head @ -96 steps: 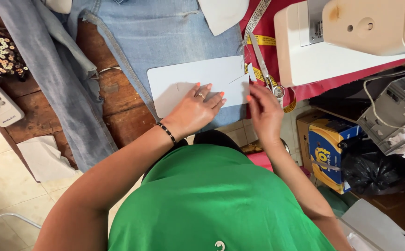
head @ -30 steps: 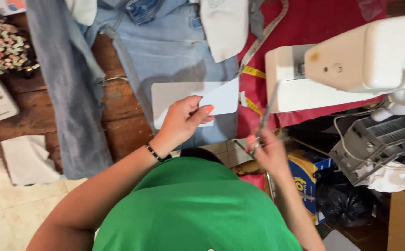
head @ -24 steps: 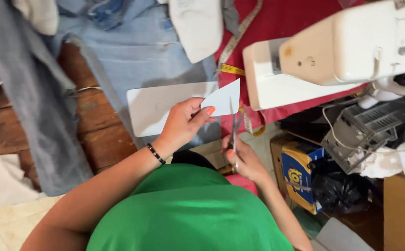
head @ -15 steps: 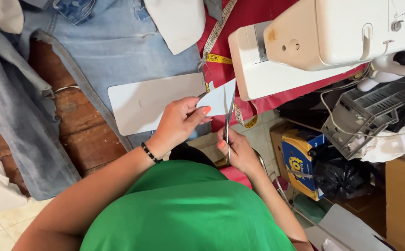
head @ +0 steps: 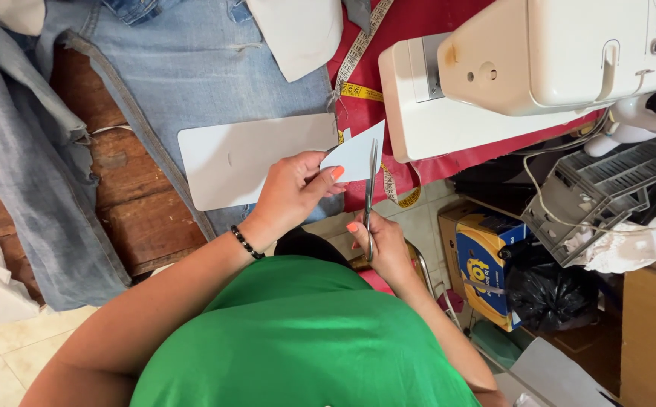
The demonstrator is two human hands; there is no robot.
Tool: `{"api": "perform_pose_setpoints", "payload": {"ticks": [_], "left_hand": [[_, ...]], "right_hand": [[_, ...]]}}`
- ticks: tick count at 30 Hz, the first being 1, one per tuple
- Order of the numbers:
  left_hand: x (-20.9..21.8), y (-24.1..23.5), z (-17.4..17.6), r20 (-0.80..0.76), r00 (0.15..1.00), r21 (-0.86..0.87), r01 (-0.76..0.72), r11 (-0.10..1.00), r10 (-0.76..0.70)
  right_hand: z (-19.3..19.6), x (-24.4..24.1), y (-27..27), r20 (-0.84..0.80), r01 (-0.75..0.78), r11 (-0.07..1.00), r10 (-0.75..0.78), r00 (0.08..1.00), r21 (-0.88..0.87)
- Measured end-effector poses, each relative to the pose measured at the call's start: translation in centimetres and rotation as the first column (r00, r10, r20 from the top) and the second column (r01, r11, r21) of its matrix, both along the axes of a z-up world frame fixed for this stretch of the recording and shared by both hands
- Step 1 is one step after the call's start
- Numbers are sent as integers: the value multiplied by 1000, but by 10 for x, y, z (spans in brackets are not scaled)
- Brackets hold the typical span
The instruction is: Using a paper template and scissors to mark and cut a patch for repairing a hole in denim jeans.
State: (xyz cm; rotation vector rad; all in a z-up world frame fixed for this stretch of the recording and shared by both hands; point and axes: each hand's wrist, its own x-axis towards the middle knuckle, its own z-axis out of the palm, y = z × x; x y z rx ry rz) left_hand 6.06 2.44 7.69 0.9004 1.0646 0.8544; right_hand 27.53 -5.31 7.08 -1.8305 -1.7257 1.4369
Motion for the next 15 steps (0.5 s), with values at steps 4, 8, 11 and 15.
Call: {"api": "perform_pose_setpoints", "payload": {"ticks": [4, 8, 11, 15], "left_hand": [[-1, -1, -4, 14, 1000, -12, -6, 1000, 6], [-2, 1, -4, 16, 1000, -37, 16, 999, -15], [-6, 2, 1, 34, 999, -41, 40, 998, -38], [-7, -4, -1, 40, 991, -63, 126, 990, -124]], "right_hand": [[-5, 5, -2, 6, -2, 1000, 2, 1000, 17], [-16, 9, -6, -32, 14, 999, -13, 999, 34], [-27, 14, -5, -96, 0, 999, 4, 995, 37], [-30, 19, 15, -213, -12, 999, 20, 977, 40]]}}
